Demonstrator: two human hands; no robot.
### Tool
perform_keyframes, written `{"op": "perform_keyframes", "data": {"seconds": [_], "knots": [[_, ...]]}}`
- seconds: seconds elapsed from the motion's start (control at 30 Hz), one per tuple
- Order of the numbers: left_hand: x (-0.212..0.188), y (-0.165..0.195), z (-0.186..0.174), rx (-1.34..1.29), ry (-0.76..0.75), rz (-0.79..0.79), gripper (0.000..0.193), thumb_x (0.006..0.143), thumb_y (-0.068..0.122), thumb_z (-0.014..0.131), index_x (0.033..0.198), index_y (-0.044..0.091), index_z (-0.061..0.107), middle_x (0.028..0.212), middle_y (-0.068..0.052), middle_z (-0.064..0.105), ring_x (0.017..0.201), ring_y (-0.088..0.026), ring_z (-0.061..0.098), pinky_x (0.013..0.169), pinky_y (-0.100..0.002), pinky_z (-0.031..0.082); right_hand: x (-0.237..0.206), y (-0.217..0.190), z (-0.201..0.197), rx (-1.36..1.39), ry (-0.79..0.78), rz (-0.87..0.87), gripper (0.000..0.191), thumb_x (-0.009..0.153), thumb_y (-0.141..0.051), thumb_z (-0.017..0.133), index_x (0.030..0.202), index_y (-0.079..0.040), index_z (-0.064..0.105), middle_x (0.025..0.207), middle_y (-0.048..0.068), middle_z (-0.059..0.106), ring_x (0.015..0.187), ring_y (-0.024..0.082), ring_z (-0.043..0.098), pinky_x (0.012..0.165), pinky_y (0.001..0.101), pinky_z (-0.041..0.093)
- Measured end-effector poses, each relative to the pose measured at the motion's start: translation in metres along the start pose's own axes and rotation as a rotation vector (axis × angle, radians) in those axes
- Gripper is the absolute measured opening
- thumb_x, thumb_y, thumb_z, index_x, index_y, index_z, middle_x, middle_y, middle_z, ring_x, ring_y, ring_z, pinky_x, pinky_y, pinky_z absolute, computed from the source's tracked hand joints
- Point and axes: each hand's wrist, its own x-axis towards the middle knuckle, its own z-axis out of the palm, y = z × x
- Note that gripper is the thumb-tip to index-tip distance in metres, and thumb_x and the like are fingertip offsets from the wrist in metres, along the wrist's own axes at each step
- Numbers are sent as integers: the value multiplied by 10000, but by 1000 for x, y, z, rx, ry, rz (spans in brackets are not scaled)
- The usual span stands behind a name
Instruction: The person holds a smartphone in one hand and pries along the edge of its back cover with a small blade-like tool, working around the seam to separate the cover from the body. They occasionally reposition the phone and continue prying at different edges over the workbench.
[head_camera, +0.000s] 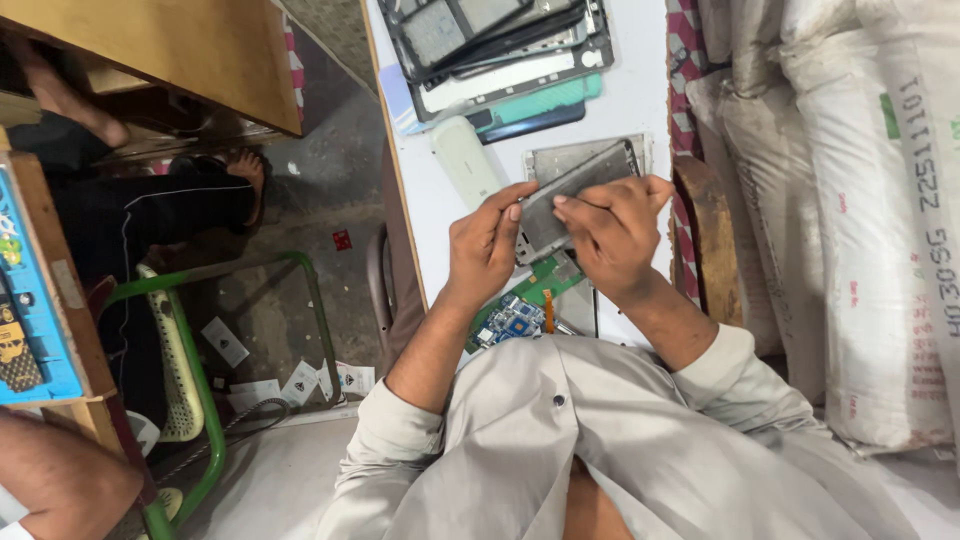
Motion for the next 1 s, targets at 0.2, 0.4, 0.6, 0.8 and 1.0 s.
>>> {"op": "perform_keyframes", "data": {"seconds": [0.2,0.4,0.6,0.8,1.0], "knots": [[3,-8,1,-11,-27,122,224,1111,100,561,1298,43,669,1174,-125,758,904,-165,746,816,-285,584,-3,3,4,-2,14,176,212,919,2,814,1093,-81,726,958,21,663,888,224,580,941,402,353],[1,-9,0,25,-68,43,225,1079,95,584,1270,43,692,1164,-110,772,801,-158,732,751,-284,584,-7,1,4,-53,3,108,184,917,0,797,1071,-77,732,936,27,648,873,239,586,941,413,342],[8,-9,1,21,-39,137,224,1088,94,588,1289,56,680,1219,-118,751,938,-200,762,829,-304,599,-3,2,8,-15,-6,-22,175,898,-45,816,1052,-72,738,895,26,639,803,200,585,864,414,340],[2,-14,3,23,-59,46,238,1071,81,591,1287,55,687,1157,-119,769,872,-178,758,800,-294,593,-9,3,10,-43,29,116,176,954,8,774,1100,-69,715,949,18,655,865,229,595,936,422,375],[7,-8,0,17,-90,6,254,1060,92,597,1293,63,694,1068,-113,778,790,-171,729,745,-282,574,-5,1,10,-36,-10,25,166,929,18,779,1033,-90,705,915,27,648,831,221,584,903,415,362]]}}
